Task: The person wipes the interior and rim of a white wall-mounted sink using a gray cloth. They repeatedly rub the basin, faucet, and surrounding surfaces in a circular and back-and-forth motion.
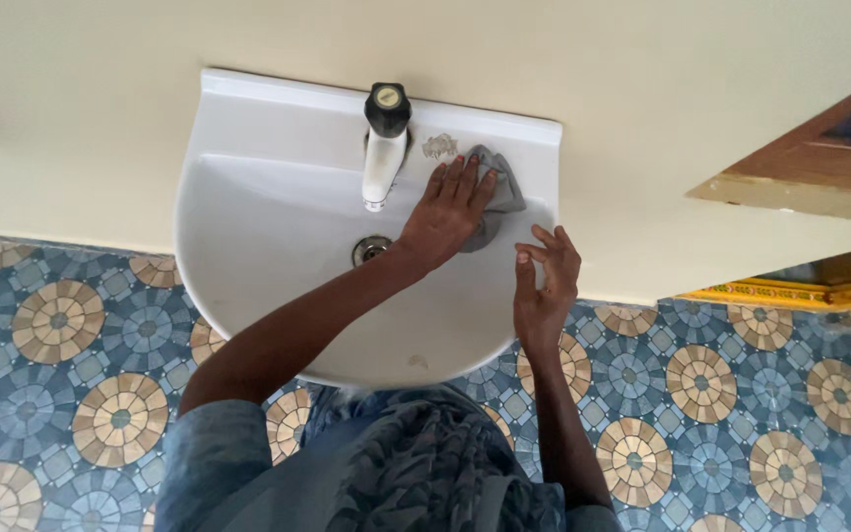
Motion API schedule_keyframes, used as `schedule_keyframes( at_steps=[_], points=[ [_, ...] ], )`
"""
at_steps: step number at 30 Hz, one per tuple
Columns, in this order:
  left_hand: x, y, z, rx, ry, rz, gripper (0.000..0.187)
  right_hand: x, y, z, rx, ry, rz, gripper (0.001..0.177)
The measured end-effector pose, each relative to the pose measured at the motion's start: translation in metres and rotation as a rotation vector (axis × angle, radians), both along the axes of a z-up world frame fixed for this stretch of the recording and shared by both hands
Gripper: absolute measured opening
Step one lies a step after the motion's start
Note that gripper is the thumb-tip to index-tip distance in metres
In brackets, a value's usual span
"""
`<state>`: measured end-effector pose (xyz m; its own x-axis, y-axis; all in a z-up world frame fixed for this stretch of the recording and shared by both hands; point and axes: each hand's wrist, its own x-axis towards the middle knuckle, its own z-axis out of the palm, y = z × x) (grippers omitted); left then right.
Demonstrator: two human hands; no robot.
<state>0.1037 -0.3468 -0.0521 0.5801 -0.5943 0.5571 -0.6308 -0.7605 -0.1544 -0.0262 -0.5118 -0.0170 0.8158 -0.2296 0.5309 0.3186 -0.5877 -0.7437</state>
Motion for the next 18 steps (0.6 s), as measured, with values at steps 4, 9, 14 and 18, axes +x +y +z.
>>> schedule_keyframes(
  at_steps=[4, 9, 14, 18],
  points=[
    [0.008, -0.009, 0.013, -0.059, 0.046, 0.044, 0.058, 0.006, -0.004, 0.007, -0.036, -0.002, -0.009, 0.013],
    [0.015, -0.013, 0.025, -0.107, 0.007, 0.188, 0.057, 0.002, 0.005, 0.002, -0.041, -0.015, -0.047, 0.010],
    [-0.016, 0.040, 0.032, -0.028, -0.035, -0.058, 0.054, 0.007, 0.004, -0.002, -0.288, -0.013, -0.208, 0.010],
    [-0.078, 0.121, 0.041, 0.093, 0.908, -0.228, 0.043, 0.007, 0.012, -0.011, -0.257, 0.023, -0.267, 0.008]
  ],
)
